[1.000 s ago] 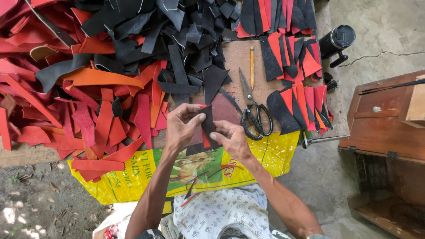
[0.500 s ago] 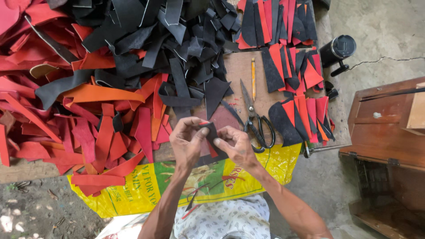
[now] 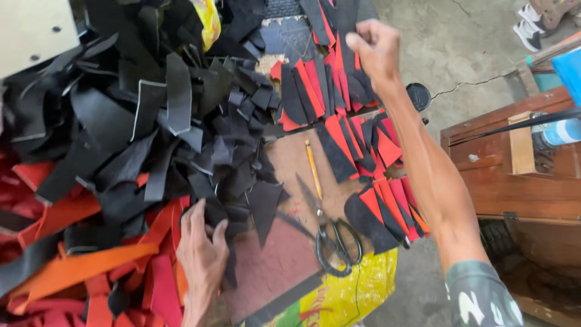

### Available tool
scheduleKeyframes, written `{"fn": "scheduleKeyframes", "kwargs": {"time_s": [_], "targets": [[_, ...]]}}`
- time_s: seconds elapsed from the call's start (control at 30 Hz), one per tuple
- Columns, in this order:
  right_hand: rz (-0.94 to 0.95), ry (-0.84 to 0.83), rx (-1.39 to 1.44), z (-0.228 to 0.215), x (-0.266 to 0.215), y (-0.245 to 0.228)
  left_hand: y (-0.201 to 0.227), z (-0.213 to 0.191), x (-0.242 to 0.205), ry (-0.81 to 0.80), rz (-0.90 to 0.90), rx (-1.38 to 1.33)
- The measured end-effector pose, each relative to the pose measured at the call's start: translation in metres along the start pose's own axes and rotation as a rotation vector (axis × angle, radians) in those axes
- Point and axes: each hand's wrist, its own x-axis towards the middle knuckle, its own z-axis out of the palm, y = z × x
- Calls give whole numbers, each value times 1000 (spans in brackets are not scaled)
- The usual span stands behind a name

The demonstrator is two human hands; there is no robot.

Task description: The person repeatedly picks red and black rubber pieces from piles on a table, aligns them on a small wooden board, and stacks the assembled pairs. The person handles the pieces by hand without using tools.

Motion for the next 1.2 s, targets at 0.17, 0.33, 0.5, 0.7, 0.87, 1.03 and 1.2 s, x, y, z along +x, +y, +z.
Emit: {"fn": "scheduleKeyframes", "kwargs": {"time_s": [0.17, 0.33, 0.5, 0.7, 0.87, 1.03, 1.2], "targets": [[149, 115, -282, 37, 95, 95, -7, 19, 1, 91, 19, 49], [253, 99, -404, 75, 116, 141, -20, 35, 0, 165, 36, 74], [70, 71, -613, 82, 110, 156, -27, 38, -2, 156, -1, 64], [-175, 147, -852, 84, 98, 144, -20, 35, 0, 177, 23, 58], [-186, 42, -747, 93, 83, 86, -12, 26, 3, 113, -26, 28], [-168, -248, -411, 130, 29, -6, 2, -10, 4, 214, 71, -136], [-493, -455, -242, 193, -25, -68, 8, -56, -25, 471, -24, -416]]}}
